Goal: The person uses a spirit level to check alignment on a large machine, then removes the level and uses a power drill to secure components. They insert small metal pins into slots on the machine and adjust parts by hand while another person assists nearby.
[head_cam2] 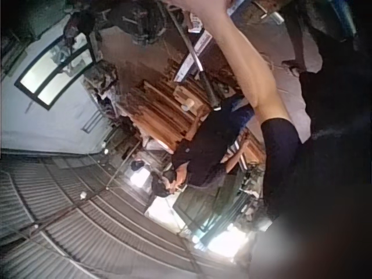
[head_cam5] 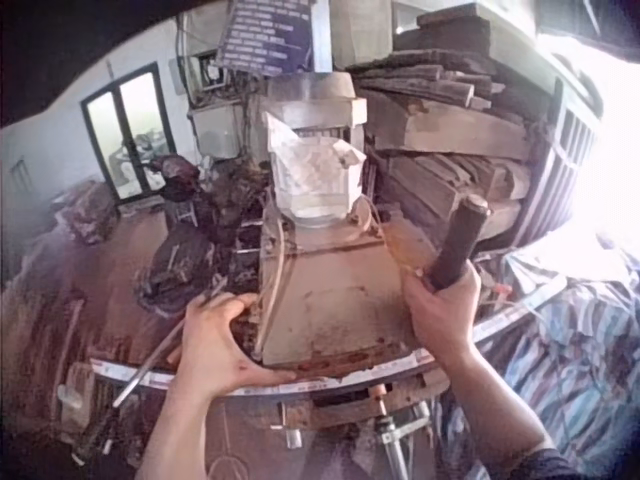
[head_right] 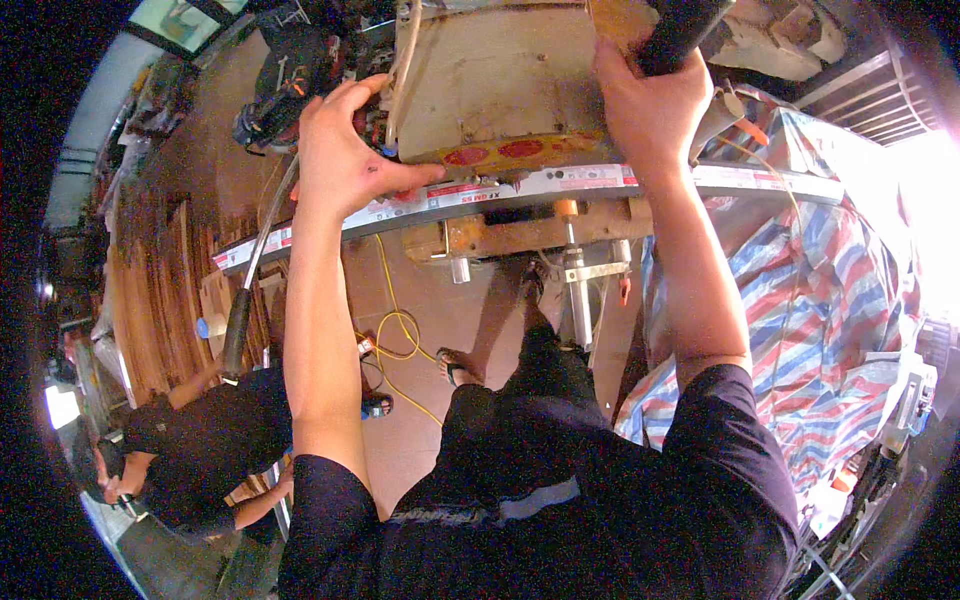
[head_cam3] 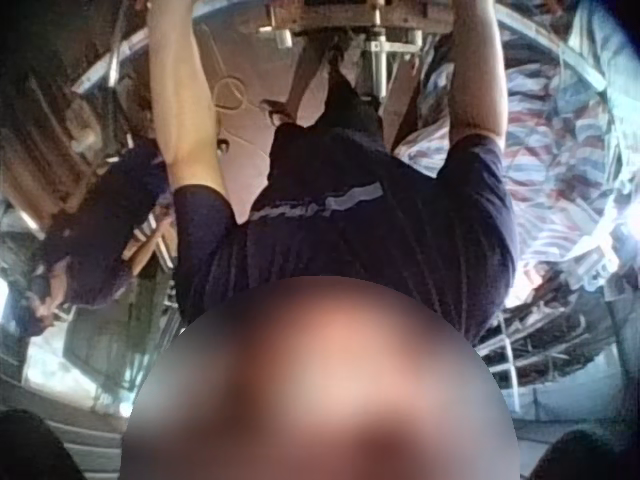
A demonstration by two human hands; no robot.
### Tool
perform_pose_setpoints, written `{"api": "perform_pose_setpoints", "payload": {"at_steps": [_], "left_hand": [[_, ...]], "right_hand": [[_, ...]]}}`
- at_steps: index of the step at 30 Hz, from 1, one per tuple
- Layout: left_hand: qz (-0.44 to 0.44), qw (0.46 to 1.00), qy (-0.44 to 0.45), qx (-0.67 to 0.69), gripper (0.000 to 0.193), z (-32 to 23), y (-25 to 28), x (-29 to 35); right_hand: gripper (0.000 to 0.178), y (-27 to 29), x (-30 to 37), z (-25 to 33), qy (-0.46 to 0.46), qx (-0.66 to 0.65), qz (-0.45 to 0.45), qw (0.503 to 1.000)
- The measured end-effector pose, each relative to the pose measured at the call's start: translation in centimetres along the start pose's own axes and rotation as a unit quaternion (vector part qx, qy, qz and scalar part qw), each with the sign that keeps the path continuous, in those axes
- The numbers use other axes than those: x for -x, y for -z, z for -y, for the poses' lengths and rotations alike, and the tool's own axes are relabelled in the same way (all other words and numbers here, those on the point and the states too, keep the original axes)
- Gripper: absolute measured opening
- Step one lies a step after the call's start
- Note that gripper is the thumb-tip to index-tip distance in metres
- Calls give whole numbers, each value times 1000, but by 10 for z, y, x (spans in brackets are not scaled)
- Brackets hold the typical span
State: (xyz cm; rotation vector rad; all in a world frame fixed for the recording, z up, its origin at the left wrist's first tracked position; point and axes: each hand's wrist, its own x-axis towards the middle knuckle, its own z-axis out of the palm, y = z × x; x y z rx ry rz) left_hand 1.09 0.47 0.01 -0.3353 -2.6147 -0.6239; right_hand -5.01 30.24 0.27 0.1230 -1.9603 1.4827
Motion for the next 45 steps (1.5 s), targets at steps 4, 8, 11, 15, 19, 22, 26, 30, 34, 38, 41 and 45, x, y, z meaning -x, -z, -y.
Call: {"api": "perform_pose_setpoints", "payload": {"at_steps": [4,8,11,15,19,22,26,30,34,38,41,45], "left_hand": [[6,1000,8,23,104,5,-1,-2],[-34,998,-34,-45,104,6,-1,-5],[18,1000,8,-9,105,6,5,-5],[32,999,9,-11,107,6,9,-7],[21,999,-3,-35,108,7,9,-7],[22,999,8,-28,109,7,9,-6],[36,999,20,-10,110,8,11,-8],[26,1000,2,5,112,13,10,-10],[-2,999,-35,-20,113,18,6,-8],[6,999,-38,-25,112,21,6,-8],[25,999,-22,-11,111,21,9,-8],[12,999,-24,-21,108,19,8,-8]], "right_hand": [[33,0,0,-1,-12,30,1,999],[32,-1,-1,-3,-6,57,-12,998],[30,-3,0,-4,28,43,-17,999],[28,-5,1,-5,16,48,-21,999],[28,-5,2,-6,-7,52,-24,998],[25,-5,2,-6,-7,46,-29,999],[25,-4,3,-5,-18,84,-27,996],[30,-7,3,-4,-15,49,-31,998],[30,-9,3,-4,-19,40,-30,999],[31,-9,4,-2,-29,65,-29,997],[27,-9,4,-1,-42,55,-27,997],[25,-10,4,1,-36,73,-25,996]]}}
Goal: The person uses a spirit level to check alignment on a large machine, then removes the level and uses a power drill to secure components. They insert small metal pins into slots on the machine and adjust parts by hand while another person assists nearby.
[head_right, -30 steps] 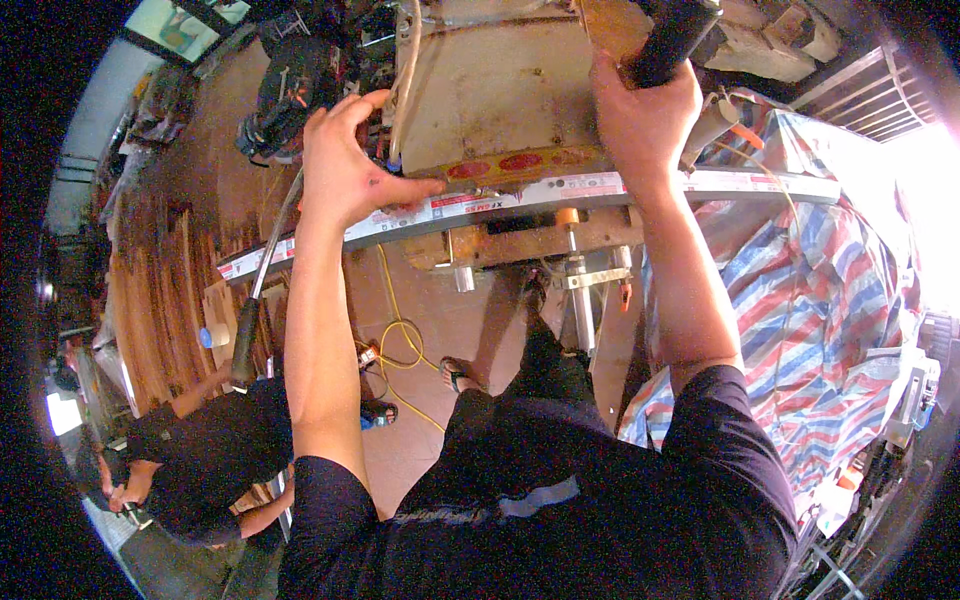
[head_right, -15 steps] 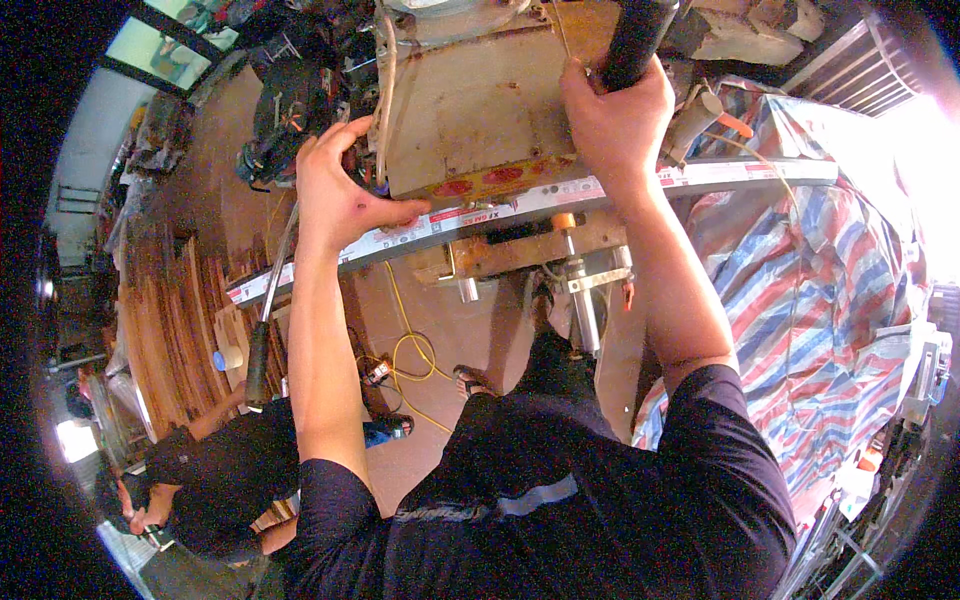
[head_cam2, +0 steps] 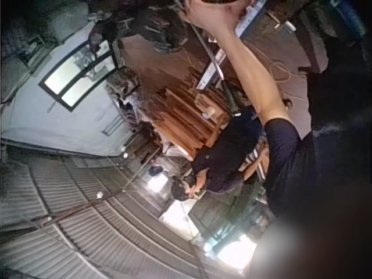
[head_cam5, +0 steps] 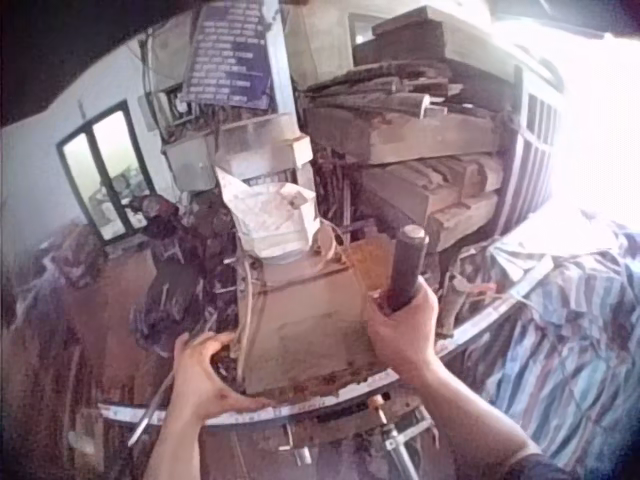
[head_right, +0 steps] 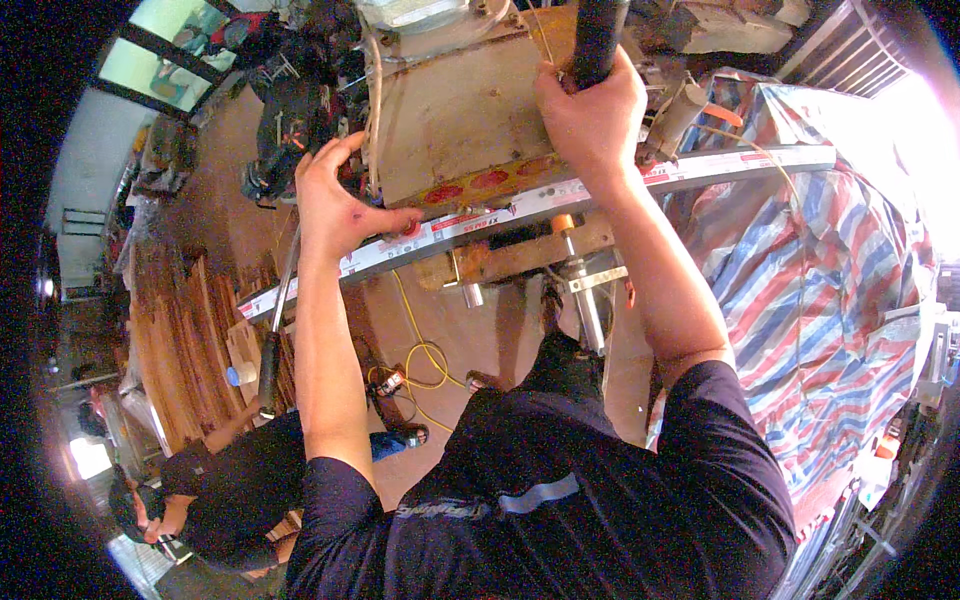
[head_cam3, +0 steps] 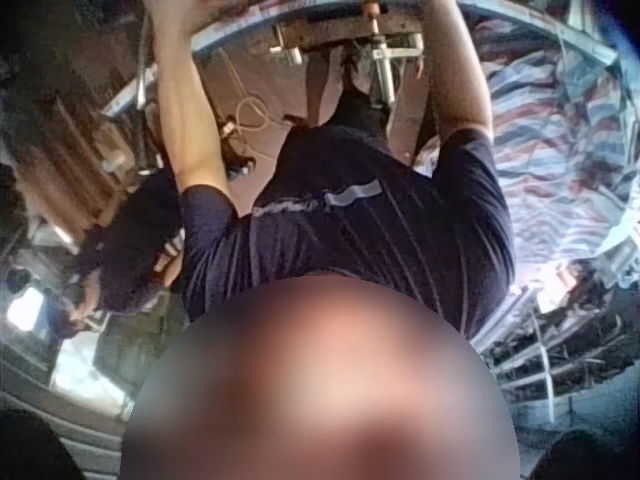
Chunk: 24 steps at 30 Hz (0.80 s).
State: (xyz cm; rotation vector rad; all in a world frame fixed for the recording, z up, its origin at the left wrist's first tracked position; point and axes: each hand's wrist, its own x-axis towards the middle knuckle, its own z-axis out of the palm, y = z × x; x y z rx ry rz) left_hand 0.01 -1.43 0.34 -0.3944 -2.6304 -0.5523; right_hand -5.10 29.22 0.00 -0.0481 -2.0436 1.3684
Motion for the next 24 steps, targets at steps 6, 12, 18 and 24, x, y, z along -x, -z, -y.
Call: {"api": "perform_pose_setpoints", "payload": {"at_steps": [6,12,18,24], "left_hand": [[21,999,11,23,108,2,0,0],[19,1000,-2,18,107,5,-3,-3],[16,1000,-2,22,101,7,6,-1],[36,999,7,4,110,9,10,1]], "right_hand": [[24,0,0,4,-9,-11,-4,1000],[23,2,-1,8,-18,-1,6,1000],[24,-5,3,10,-26,-8,20,999],[27,-6,6,13,-60,-15,28,998]]}}
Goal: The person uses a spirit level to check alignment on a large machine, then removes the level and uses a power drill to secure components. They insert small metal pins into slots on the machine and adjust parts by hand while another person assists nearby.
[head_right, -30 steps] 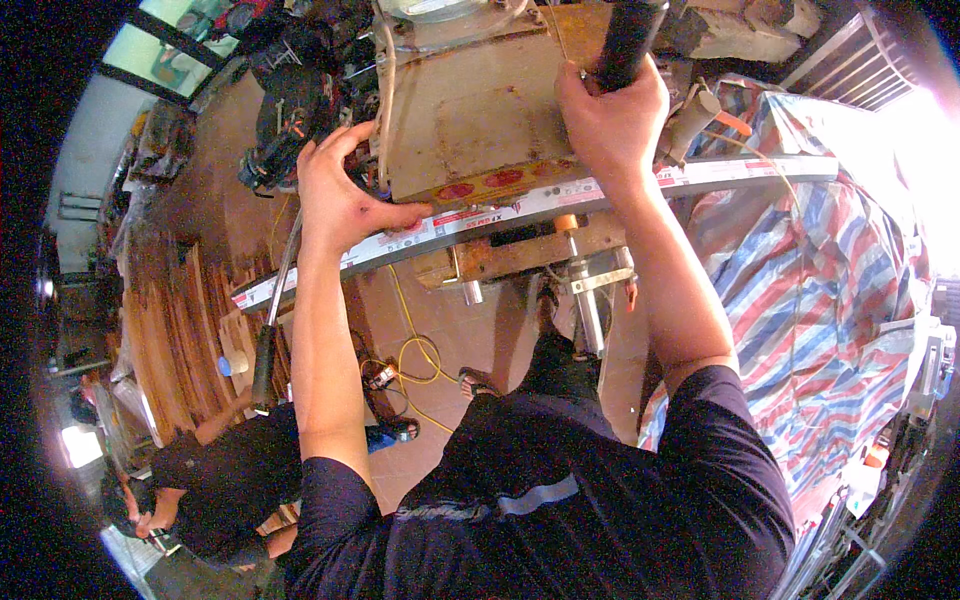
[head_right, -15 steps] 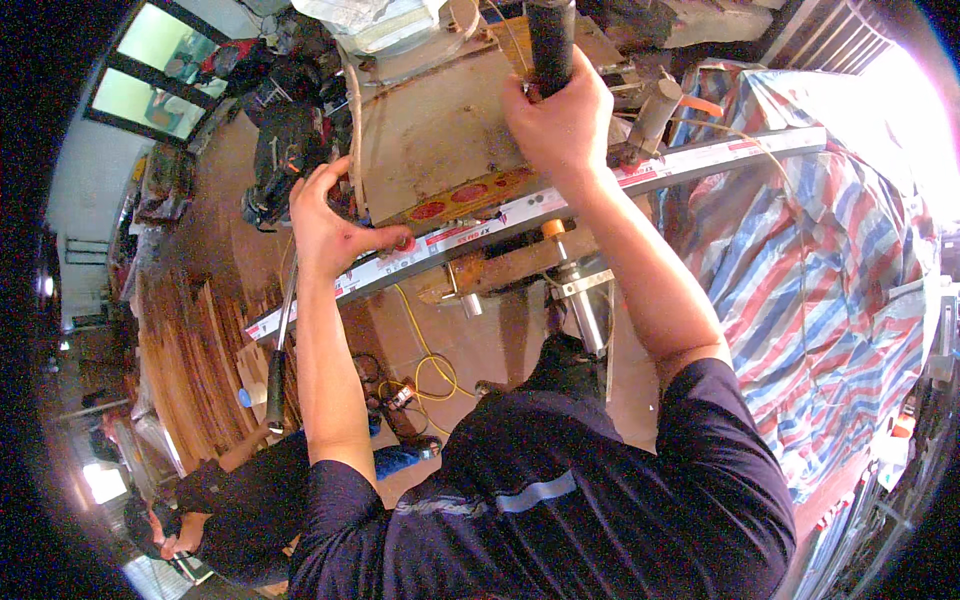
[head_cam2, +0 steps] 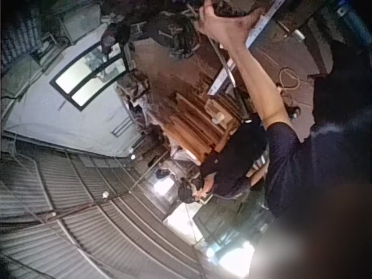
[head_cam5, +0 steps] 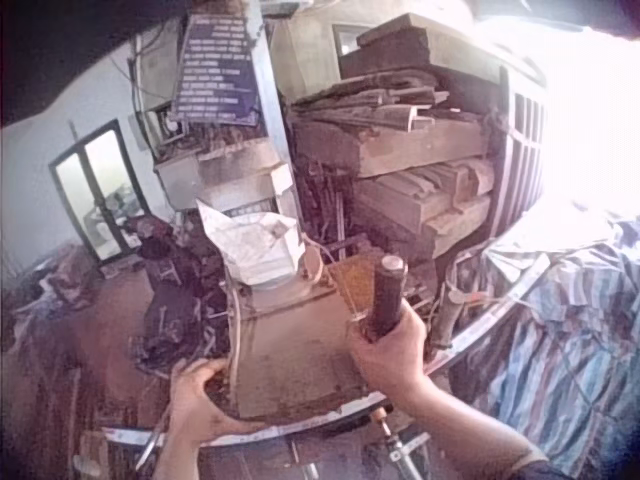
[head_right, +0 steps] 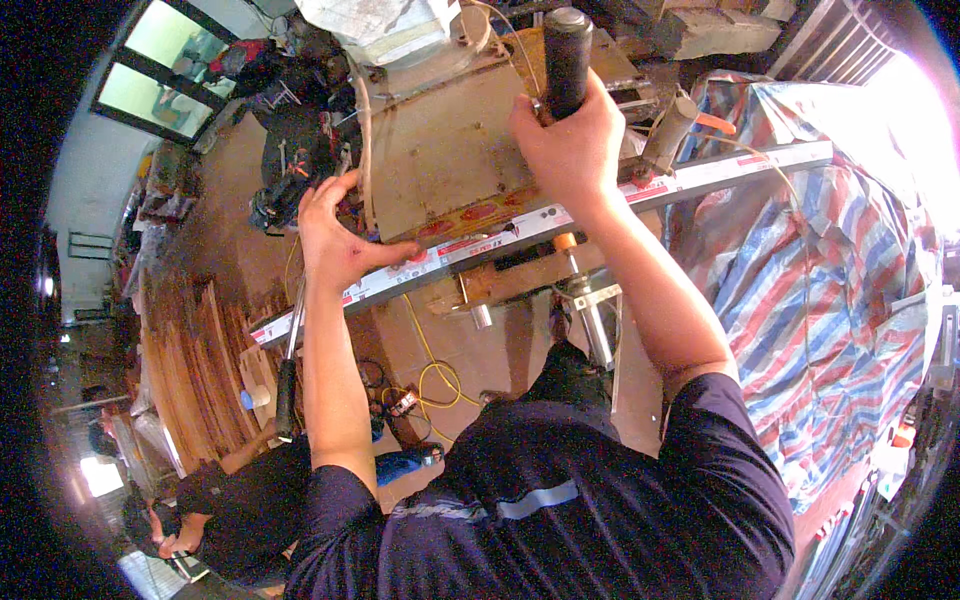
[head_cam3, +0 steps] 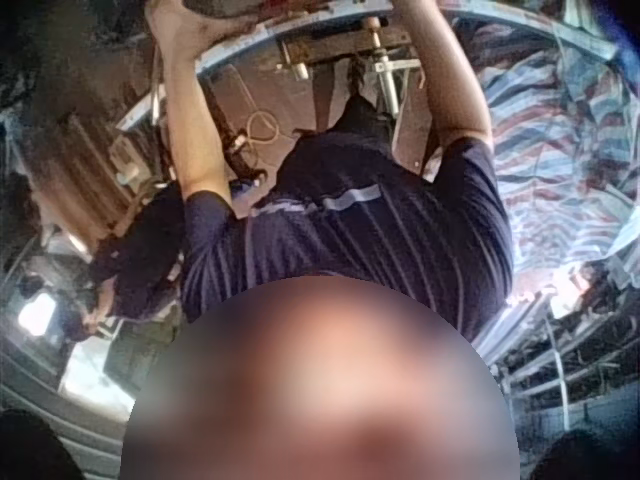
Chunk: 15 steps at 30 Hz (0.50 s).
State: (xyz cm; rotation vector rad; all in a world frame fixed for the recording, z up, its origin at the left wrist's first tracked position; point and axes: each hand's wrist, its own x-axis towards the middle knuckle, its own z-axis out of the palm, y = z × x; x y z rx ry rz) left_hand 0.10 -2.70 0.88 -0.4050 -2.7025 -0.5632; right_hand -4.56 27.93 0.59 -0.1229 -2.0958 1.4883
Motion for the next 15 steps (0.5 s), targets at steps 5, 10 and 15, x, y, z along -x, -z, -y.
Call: {"api": "perform_pose_setpoints", "payload": {"at_steps": [5,10,15], "left_hand": [[-8,999,11,29,109,1,0,0],[12,999,27,31,110,2,0,2],[1,1000,13,5,112,3,-3,4]], "right_hand": [[29,-1,-2,-3,15,9,1,1000],[29,-1,1,-6,-5,-27,12,1000],[26,-2,1,-7,-15,-49,16,999]]}}
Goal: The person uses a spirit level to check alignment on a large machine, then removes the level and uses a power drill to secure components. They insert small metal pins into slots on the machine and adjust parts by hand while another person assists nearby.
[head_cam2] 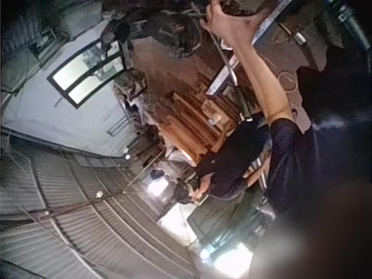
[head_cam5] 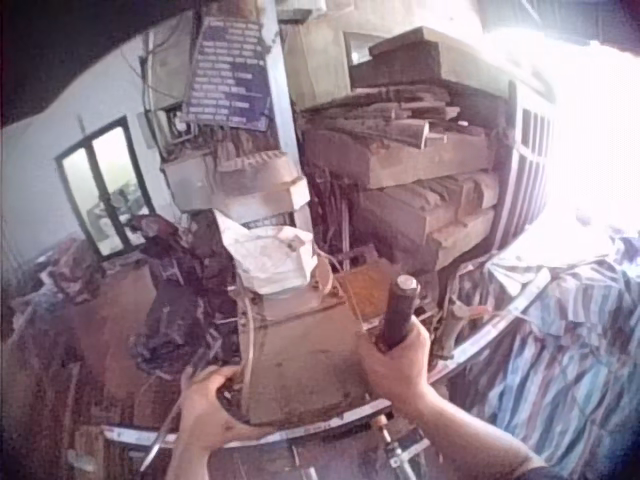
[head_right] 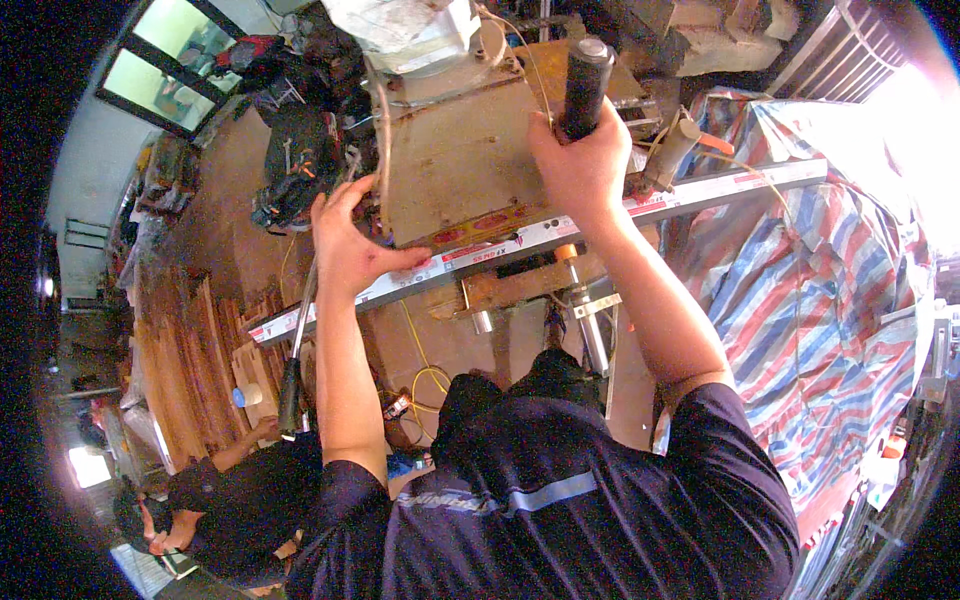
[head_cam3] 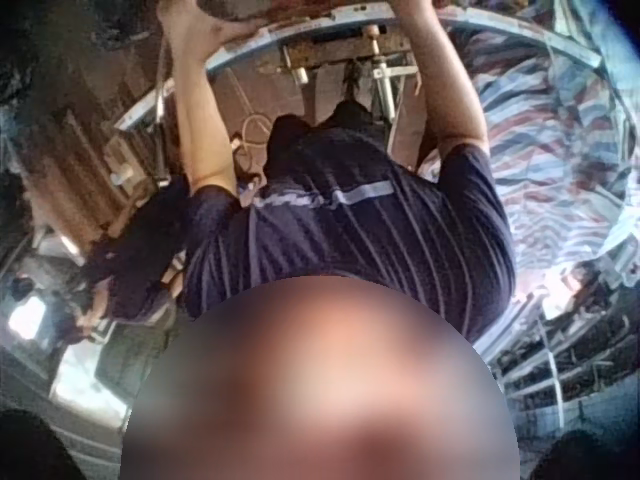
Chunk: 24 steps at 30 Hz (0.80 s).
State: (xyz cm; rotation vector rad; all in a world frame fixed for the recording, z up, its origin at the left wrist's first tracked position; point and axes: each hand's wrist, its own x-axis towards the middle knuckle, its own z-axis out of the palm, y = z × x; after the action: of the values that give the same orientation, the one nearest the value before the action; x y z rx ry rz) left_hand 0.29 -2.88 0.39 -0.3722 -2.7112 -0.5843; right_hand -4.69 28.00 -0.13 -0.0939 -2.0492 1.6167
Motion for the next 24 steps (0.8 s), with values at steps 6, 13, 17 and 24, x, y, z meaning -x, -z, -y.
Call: {"api": "perform_pose_setpoints", "payload": {"at_steps": [6,13,17,24], "left_hand": [[-10,1000,4,-4,114,-1,2,4],[-154,988,-15,28,110,-8,-6,37],[-240,935,-172,198,78,-3,-23,112],[163,953,-35,253,44,114,-118,356]], "right_hand": [[28,-2,-3,-2,91,33,-38,995],[29,-4,-3,-3,74,65,-58,993],[33,-3,-2,1,109,43,-48,992],[29,-4,-4,4,39,2,-37,999]]}}
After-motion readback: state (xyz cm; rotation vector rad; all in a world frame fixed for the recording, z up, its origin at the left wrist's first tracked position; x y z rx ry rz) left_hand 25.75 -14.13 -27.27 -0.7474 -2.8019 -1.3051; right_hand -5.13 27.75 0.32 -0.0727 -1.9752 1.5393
